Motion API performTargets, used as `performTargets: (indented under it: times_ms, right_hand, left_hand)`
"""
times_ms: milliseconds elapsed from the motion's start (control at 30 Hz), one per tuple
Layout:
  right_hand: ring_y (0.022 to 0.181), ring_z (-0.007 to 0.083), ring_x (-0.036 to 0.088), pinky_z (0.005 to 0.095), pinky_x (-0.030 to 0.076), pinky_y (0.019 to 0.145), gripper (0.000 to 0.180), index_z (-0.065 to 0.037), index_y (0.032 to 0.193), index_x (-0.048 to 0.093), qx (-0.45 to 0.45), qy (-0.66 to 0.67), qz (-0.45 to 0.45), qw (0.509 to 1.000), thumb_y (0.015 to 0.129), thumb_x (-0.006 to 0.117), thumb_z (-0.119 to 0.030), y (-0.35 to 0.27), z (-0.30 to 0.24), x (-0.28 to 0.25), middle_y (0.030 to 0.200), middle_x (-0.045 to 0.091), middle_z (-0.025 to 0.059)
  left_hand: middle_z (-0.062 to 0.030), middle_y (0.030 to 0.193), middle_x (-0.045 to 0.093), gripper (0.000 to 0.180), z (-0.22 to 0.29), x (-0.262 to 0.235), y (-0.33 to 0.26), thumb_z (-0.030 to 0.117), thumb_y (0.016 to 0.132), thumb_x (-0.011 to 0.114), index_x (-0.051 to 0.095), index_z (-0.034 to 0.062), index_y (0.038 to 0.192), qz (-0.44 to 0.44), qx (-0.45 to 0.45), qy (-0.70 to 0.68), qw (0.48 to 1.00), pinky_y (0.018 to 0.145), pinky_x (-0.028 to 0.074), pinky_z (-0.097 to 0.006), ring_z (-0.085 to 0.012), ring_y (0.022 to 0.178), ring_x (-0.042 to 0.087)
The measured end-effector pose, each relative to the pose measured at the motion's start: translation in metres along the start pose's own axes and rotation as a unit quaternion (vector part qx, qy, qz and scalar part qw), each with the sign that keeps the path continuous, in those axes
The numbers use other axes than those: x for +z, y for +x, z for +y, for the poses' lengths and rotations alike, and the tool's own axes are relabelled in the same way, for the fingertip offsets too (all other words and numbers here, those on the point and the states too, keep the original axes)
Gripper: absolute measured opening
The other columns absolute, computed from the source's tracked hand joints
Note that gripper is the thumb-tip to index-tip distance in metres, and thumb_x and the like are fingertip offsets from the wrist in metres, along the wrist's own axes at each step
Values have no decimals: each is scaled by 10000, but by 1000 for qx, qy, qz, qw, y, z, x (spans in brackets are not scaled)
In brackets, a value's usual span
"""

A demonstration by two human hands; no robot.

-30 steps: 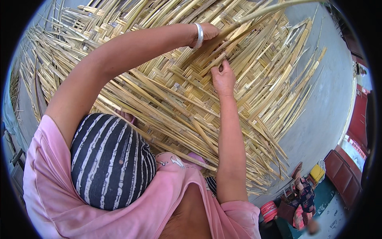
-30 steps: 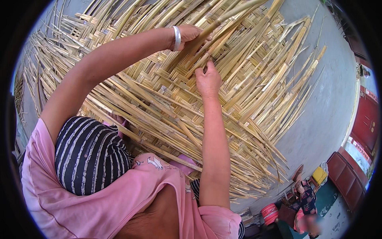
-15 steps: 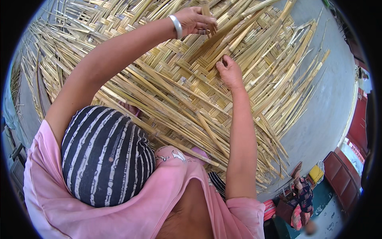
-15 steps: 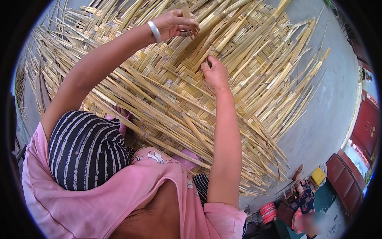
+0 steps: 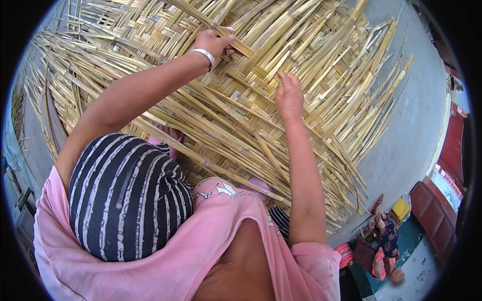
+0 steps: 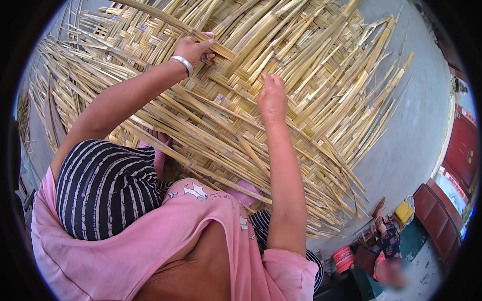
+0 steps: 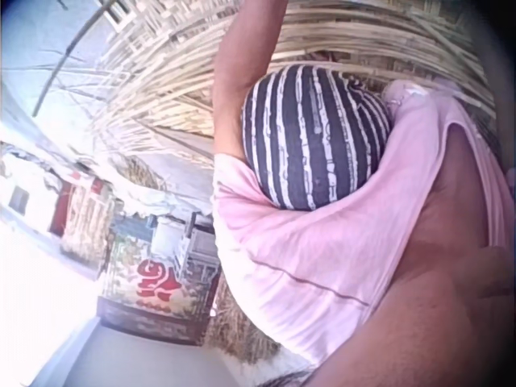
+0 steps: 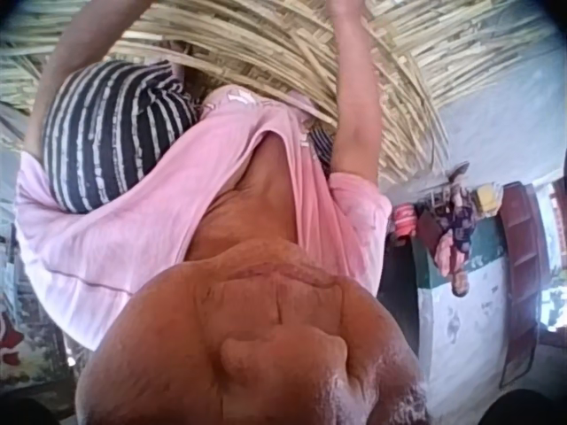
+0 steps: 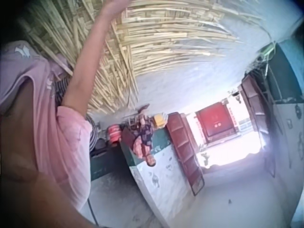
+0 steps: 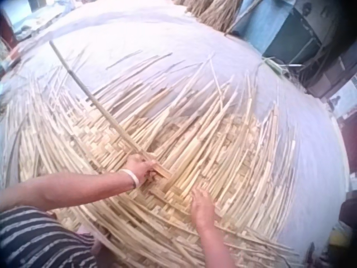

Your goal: The person weaves a mat using dried palm leaves. They interlace the leaves by hand, creating a tight pattern.

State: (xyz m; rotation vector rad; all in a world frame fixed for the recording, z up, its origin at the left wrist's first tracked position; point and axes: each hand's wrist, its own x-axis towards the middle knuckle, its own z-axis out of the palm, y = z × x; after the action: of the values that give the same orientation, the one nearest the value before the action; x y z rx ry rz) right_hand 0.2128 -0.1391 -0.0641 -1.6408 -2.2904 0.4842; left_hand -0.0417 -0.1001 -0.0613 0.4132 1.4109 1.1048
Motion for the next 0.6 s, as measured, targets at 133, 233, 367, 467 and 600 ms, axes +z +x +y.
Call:
performTargets:
  times_ms: [133,233,367,467,600]
  right_hand:
    - [874,300,614,374,531,695,437,-115,1179,506,40,-147,-97,984,761,524,10,-4,-30,-7,1219,513,97]
    - [839,280,622,370,529,662,433,-89,1197,470,16,-214,-120,969,773,502,-3,-8,-32,-1,1238,502,94]
    - [815,288,631,392,528,662,318,-74,1111,514,-28,-198,-143,969,797,496,-25,4,-33,-21,1151,551,126]
    - [839,293,627,403,522,697,252,-79,1052,567,17,-205,-234,950,808,510,-54,33,-50,-42,1104,580,124]
    - [932,300,609,389,499,833,272,-51,1118,570,8,-65,-79,995,866,514,-136,52,-81,-24,1144,567,160]
  left_hand:
    - [-69,879,607,154,0,1,-4,61,835,634,594,36,981,2,3,7,1000,607,548,-261,-144,718,589]
    - [-88,887,609,191,1,-4,0,73,828,650,580,0,990,-5,-17,-14,1000,597,556,-280,-173,745,611]
    - [-123,899,621,209,22,-15,0,112,836,652,548,5,981,31,-77,-100,992,617,558,-298,-226,802,633]
    - [-90,913,630,200,39,-65,20,167,857,634,549,30,975,-18,-9,-178,984,664,550,-319,-203,803,628]
    - [-74,891,631,199,62,-98,21,215,868,622,573,45,959,26,-6,-195,980,712,550,-327,-203,822,623]
